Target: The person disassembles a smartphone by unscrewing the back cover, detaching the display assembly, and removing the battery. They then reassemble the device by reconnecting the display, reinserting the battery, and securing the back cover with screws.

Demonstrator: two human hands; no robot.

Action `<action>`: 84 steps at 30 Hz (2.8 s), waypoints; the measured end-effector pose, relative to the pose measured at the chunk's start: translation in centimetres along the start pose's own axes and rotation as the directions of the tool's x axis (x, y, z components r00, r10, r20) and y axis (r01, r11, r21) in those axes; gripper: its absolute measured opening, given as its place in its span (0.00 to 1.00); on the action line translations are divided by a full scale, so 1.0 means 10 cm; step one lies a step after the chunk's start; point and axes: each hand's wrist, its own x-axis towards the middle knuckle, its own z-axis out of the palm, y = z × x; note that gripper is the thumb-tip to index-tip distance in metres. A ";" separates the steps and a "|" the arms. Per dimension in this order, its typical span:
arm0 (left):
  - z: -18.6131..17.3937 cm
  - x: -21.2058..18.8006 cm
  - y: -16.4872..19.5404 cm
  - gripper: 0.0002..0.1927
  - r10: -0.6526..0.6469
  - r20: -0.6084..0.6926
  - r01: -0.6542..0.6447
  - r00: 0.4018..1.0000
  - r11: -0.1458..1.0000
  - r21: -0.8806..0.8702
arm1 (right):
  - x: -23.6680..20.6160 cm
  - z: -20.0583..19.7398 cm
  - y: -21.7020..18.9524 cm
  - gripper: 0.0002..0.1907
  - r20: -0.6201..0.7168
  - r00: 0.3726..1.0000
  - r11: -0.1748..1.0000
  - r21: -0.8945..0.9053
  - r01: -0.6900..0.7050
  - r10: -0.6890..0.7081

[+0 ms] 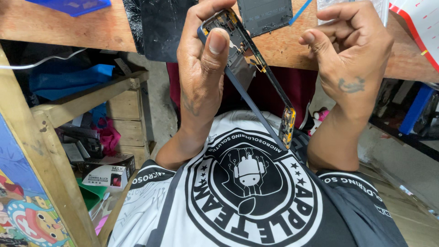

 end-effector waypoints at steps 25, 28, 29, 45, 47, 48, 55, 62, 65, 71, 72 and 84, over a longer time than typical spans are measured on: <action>0.11 0.02 -0.06 0.29 0.028 0.026 -0.031 0.999 0.990 0.138 | -0.06 0.03 -0.20 0.16 0.127 0.984 0.944 0.290 -0.159 0.127; 0.13 0.00 -0.03 0.30 -0.003 0.025 0.000 1.000 0.994 0.111 | -0.06 0.06 -0.20 0.15 0.149 0.983 0.940 0.307 -0.147 0.105; 0.14 -0.01 -0.02 0.31 -0.028 0.026 0.026 0.999 0.998 0.064 | -0.06 0.07 -0.20 0.15 0.156 0.983 0.939 0.313 -0.140 0.095; 0.14 0.01 -0.01 0.31 0.020 0.038 -0.023 0.999 0.997 0.076 | -0.01 0.00 -0.03 0.06 0.015 0.968 0.879 -0.417 0.233 -0.250; 0.15 0.01 -0.04 0.30 0.069 0.029 -0.071 0.997 0.995 0.074 | 0.00 0.01 0.01 0.05 0.044 0.945 0.852 -0.421 0.310 -0.323; 0.14 0.02 -0.06 0.29 0.080 0.028 -0.082 0.996 0.994 0.078 | 0.00 0.02 0.02 0.06 0.052 0.939 0.849 -0.412 0.330 -0.340; 0.10 0.03 -0.13 0.27 0.084 0.059 -0.089 0.995 0.992 0.087 | -0.05 0.01 -0.02 0.12 0.019 0.936 0.854 -0.403 0.329 -0.351; 0.12 0.05 -0.15 0.25 0.012 0.042 -0.005 0.999 0.987 -0.158 | -0.03 0.10 -0.19 0.05 -0.100 0.973 0.935 -0.314 0.166 -0.206; 0.14 0.06 -0.17 0.25 0.021 0.033 -0.014 0.999 0.983 -0.181 | -0.05 0.18 -0.33 0.06 -0.078 0.996 0.999 0.039 -0.029 0.032; 0.15 0.07 -0.19 0.26 0.030 0.022 -0.025 0.999 0.980 -0.197 | -0.05 0.21 -0.51 0.15 0.086 0.991 0.988 0.127 0.090 -0.101; 0.15 0.07 -0.20 0.26 0.040 0.018 -0.036 0.999 0.983 -0.178 | -0.05 0.21 -0.52 0.17 0.118 0.979 0.985 0.061 0.162 -0.168; 0.10 0.08 -0.19 0.28 0.069 0.031 -0.064 0.997 0.988 -0.140 | -0.15 0.25 -0.52 0.07 0.099 0.939 0.907 -0.243 0.345 -0.330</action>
